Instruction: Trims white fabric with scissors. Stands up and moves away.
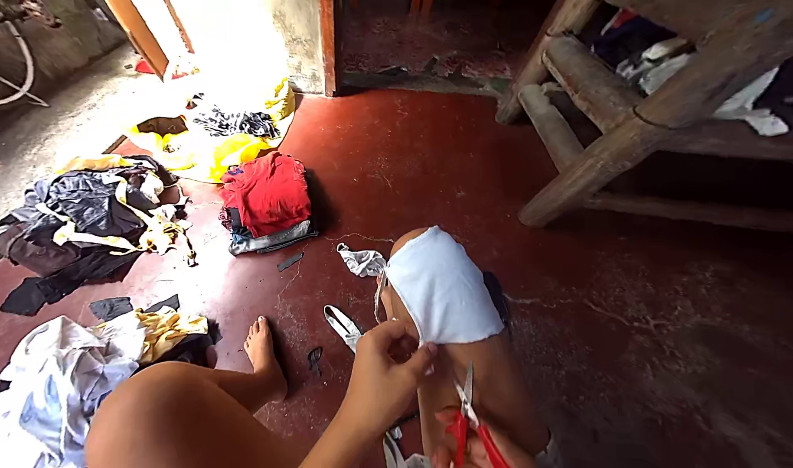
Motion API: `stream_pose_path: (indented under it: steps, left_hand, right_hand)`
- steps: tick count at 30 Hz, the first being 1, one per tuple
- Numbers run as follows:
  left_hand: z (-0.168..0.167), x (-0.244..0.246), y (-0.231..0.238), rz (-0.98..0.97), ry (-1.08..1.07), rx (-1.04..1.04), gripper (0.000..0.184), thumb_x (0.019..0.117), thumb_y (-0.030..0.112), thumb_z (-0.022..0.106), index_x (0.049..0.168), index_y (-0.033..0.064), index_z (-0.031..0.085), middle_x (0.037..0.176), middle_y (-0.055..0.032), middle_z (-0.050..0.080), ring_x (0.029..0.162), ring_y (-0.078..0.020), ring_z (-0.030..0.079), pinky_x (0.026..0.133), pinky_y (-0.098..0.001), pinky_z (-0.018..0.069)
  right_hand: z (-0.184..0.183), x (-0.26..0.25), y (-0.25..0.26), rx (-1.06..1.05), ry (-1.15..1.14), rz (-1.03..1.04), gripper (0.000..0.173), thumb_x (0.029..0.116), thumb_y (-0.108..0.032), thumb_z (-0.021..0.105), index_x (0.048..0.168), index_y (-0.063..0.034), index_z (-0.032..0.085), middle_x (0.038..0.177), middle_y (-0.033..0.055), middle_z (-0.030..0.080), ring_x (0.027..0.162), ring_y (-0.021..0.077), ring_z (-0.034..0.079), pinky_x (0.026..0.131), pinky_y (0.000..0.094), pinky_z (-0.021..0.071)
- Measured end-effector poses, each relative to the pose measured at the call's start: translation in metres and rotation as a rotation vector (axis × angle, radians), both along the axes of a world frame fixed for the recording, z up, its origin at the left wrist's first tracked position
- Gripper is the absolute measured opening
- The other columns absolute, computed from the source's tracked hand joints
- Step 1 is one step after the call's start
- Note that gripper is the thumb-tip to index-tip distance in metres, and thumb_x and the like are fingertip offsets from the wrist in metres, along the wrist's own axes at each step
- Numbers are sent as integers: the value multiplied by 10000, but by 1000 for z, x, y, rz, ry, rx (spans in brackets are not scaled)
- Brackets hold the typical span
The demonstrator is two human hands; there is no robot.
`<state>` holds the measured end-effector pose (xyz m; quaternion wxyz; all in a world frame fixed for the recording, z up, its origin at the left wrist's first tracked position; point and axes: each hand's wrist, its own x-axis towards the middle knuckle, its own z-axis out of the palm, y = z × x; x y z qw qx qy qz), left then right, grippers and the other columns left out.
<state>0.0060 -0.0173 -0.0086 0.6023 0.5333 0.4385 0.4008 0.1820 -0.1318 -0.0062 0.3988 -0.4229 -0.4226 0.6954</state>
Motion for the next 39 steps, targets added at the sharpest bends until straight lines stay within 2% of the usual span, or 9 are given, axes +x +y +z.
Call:
stream_pose_path:
  steps: [4,6,10,13,17,23,26,29,39]
  left_hand:
    - [4,-4,-2,20,-45,-68,104,969,79,667,979,-10,720,840,-28,726,775,-61,698,763,-227,597]
    - [6,-4,-5,41,-87,-126,84,973,59,658,979,-11,706,805,-28,711,729,-64,679,720,-220,586]
    - [8,-5,-8,77,-113,-145,134,996,70,611,943,2,714,800,-34,705,741,-84,682,740,-243,590]
    - [8,-5,-9,82,-107,-134,108,988,55,627,945,7,713,772,-40,692,697,-80,658,687,-220,567]
    - [10,-5,-12,92,-87,-161,50,964,47,667,961,21,710,765,-46,695,659,-84,656,646,-216,569]
    - [9,-7,-12,91,-82,-173,73,973,71,664,955,34,724,784,-61,690,669,-99,646,654,-223,562]
    - [9,-7,-12,98,-80,-168,81,980,83,655,959,44,723,783,-56,684,676,-92,636,659,-215,549]
    - [9,-8,-12,96,-86,-168,81,982,81,648,955,47,717,785,-57,677,672,-96,629,649,-214,544]
    - [6,-9,-10,58,-64,-175,91,988,106,642,959,58,714,816,-41,675,693,-90,623,659,-216,539]
  right_hand:
    - [-6,1,3,-17,35,-6,612,995,-493,562,1381,-44,410,1049,-60,685,968,116,685,807,315,575]
    - [-6,-4,2,19,-3,-17,571,1008,-435,555,1374,-26,401,1045,-66,673,952,97,678,813,305,570]
    - [-7,-12,2,130,-93,-7,607,1003,-402,553,1372,54,399,1062,-7,657,955,97,668,820,298,568]
    - [-10,-13,8,171,-79,0,593,993,-388,582,1371,43,430,1041,-27,653,924,62,652,785,258,560]
    - [-13,-15,15,78,45,-99,547,956,-512,613,1275,-72,547,956,-89,676,824,9,637,676,176,521]
    - [-9,-21,19,7,47,-164,450,951,-379,625,1273,-67,586,860,-128,632,706,-36,564,595,137,449]
    - [-9,-25,23,8,43,-187,473,950,-397,629,1283,-63,592,855,-124,622,684,-42,541,571,130,426]
    - [-9,-25,23,12,33,-167,500,953,-422,634,1294,-59,585,891,-118,624,699,-47,534,584,122,423]
    - [-8,-23,18,-26,36,-181,378,953,-223,631,1280,-45,565,891,-113,646,692,-34,571,560,138,454]
